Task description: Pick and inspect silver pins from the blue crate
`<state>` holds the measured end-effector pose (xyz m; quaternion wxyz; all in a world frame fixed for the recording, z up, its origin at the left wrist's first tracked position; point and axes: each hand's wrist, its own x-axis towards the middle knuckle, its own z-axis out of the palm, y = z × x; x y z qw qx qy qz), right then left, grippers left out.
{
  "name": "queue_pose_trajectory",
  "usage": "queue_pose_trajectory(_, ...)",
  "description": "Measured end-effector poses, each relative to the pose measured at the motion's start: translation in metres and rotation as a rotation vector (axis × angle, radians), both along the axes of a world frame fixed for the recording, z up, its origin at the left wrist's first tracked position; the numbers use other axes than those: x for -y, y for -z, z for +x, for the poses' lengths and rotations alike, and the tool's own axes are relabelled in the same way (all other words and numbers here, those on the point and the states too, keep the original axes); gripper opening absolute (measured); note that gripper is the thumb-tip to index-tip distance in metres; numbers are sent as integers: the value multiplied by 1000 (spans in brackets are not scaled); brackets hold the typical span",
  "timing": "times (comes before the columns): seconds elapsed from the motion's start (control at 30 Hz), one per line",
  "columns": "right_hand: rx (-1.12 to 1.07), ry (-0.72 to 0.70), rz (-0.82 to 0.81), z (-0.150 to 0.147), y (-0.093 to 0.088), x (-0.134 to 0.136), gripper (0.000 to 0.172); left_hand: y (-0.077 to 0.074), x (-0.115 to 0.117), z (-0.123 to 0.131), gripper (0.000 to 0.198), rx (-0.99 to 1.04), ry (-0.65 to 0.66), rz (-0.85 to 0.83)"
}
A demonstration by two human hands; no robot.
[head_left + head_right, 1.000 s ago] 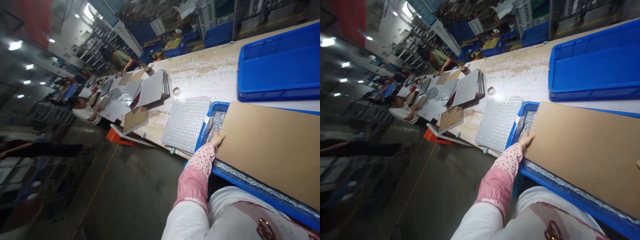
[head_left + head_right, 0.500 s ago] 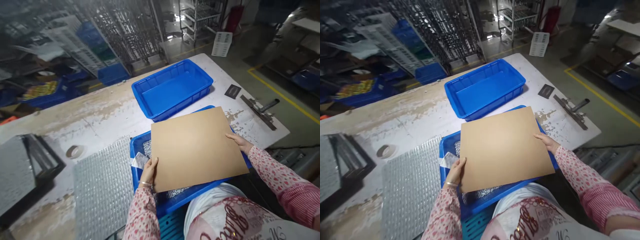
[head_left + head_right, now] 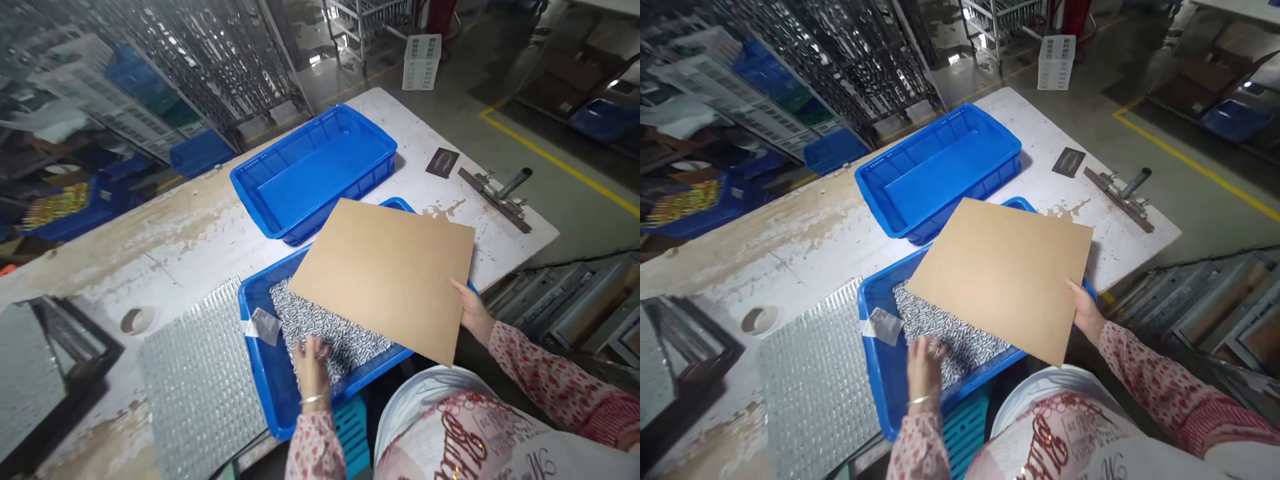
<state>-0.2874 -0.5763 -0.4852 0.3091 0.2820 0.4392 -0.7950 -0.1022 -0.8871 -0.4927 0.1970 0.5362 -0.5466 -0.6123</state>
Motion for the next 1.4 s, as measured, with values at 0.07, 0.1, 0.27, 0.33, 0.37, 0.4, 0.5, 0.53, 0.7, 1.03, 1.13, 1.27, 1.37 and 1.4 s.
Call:
queue_pose_trajectory(0.07, -30, 83, -8, 29, -1, 13, 36, 1, -47, 4, 55, -119, 93, 345)
queue_pose_trajectory(0.1, -41, 104, -17, 46, -1, 20, 38, 0, -66, 3, 56, -205, 129, 497)
queue_pose_trajectory(0.27, -86, -82, -172, 134, 8, 39, 40, -8, -83, 6, 58, -328, 110, 484)
queue_pose_trajectory(0.33, -122, -261, -221, 156, 15, 27, 40, -8, -60, 20, 61, -314, 155, 480)
queue_pose_trajectory(0.37, -139, -343, -224, 161, 18, 16, 41, -7, -45, 28, 61, -301, 186, 493)
queue_pose_trajectory(0.4, -152, -406, -207, 162, 19, 4, 42, -5, -30, 38, 60, -282, 208, 502)
queue_pose_trajectory(0.5, -175, -413, -25, 141, 13, -32, 41, 2, 11, 61, 60, -230, 262, 503)
queue_pose_trajectory(0.53, -189, -347, 71, 128, 9, -39, 34, 4, 22, 66, 61, -219, 280, 497)
queue_pose_trajectory(0.7, -199, -201, 509, 80, 1, -32, 19, 7, 52, 68, 71, -154, 395, 504)
queue_pose_trajectory(1.03, -669, -371, 590, 43, -10, -24, 25, 17, 37, 65, 70, -187, 342, 361)
queue_pose_trajectory(1.13, -603, -225, 367, 8, -7, 25, 45, 20, 38, 55, 65, -165, 365, 350)
queue_pose_trajectory(1.27, -409, -354, 184, -9, 7, 71, 46, 24, 45, 48, 54, -68, 374, 326)
queue_pose_trajectory(1.37, -444, -342, 151, -6, 16, 75, 45, 28, 47, 54, 53, -58, 377, 234)
queue_pose_trajectory(1.4, -461, -336, 128, -5, 18, 73, 45, 30, 47, 57, 53, -73, 378, 202)
